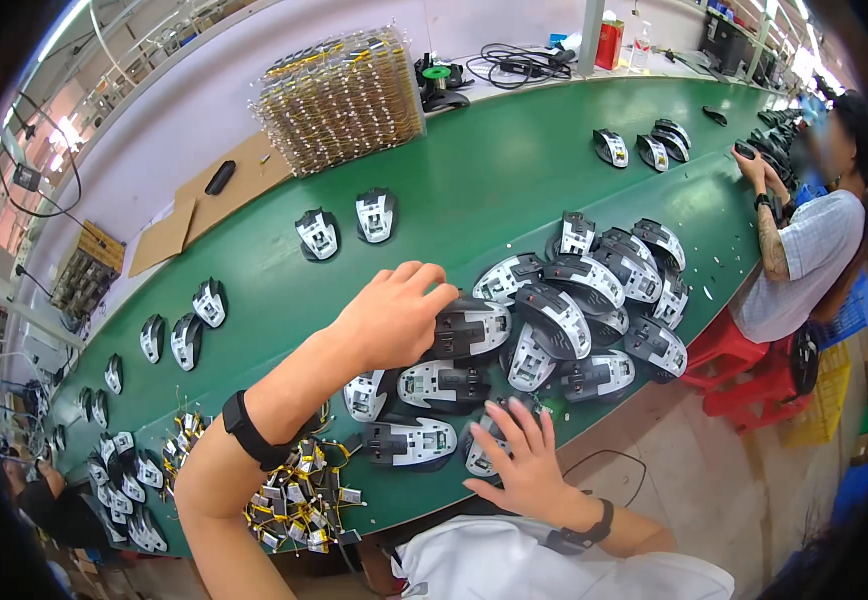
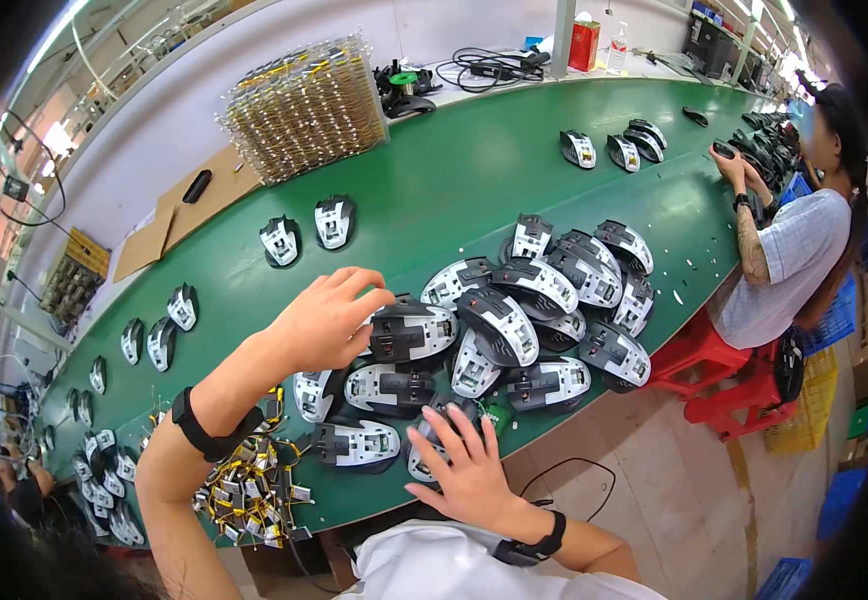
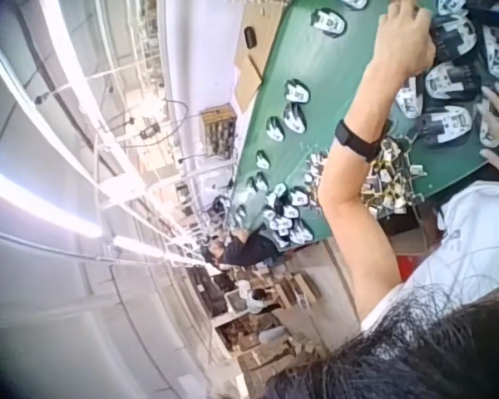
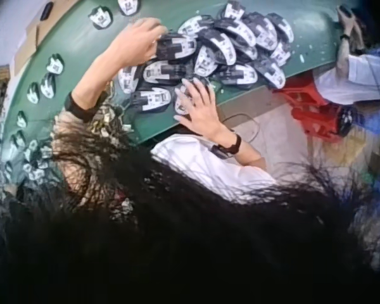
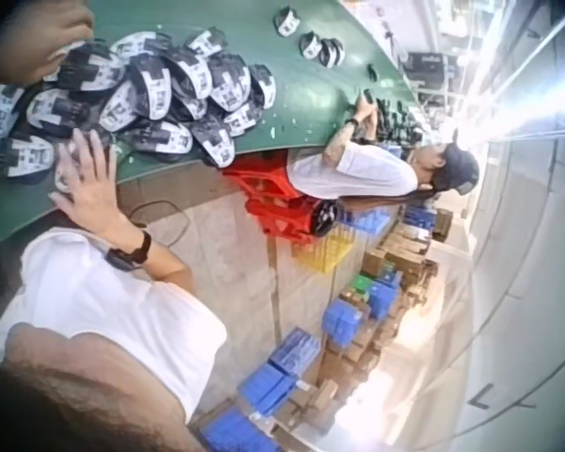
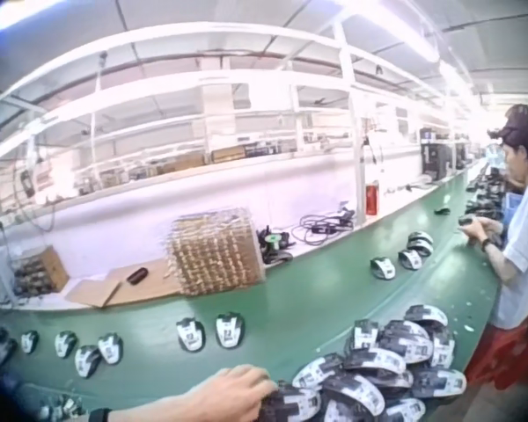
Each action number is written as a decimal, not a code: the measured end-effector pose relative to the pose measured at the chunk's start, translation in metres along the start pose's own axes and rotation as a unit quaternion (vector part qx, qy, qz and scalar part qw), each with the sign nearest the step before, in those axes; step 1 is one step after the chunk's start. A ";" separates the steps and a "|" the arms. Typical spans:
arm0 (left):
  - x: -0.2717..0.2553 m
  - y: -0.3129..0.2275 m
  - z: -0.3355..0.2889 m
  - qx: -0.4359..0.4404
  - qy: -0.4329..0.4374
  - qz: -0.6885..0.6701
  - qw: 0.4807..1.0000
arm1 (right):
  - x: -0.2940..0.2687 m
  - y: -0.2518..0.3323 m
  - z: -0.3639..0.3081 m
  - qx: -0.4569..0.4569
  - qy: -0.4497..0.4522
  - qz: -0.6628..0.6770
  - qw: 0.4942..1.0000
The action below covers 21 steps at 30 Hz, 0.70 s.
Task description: The person assembles computer mice at a factory workstation. They pick up a mouse shell, insert a small battery, and use a screwdriver to tighten screws on the bottom of the device. Completed units are placed in a row on the green table.
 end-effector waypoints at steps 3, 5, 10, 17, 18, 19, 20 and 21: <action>-0.004 -0.002 0.000 0.014 0.008 0.001 1.000 | -0.009 -0.011 -0.010 -0.047 -0.060 0.067 0.995; -0.011 0.002 -0.001 -0.003 0.019 0.005 1.000 | -0.037 -0.029 -0.021 -0.102 -0.170 0.056 0.978; -0.011 0.025 -0.006 -0.030 0.024 -0.011 0.999 | -0.133 -0.118 -0.050 0.145 -0.370 -0.114 0.910; 0.003 0.029 0.009 -0.032 0.060 -0.016 0.998 | -0.149 -0.151 -0.035 0.103 -0.263 0.011 0.959; 0.005 0.028 0.009 -0.029 0.059 -0.016 0.998 | -0.151 -0.150 -0.033 0.092 -0.250 -0.012 0.964; 0.005 0.027 0.010 -0.026 0.058 -0.017 0.998 | -0.151 -0.155 -0.036 0.092 -0.253 0.010 0.963; 0.006 0.025 0.011 -0.025 0.058 -0.018 0.998 | -0.151 -0.165 -0.039 0.093 -0.256 0.032 0.962; 0.005 0.025 0.012 -0.027 0.061 -0.017 0.998 | -0.150 -0.169 -0.039 0.092 -0.258 0.059 0.960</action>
Point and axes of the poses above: each hand's wrist, its own z-axis towards the middle knuckle, its own x-axis out of the palm, y = z × x, the point moved 3 cm from there along z, towards the middle knuckle, and after that the axes turned 14 degrees about z, right-handed, at the moved point
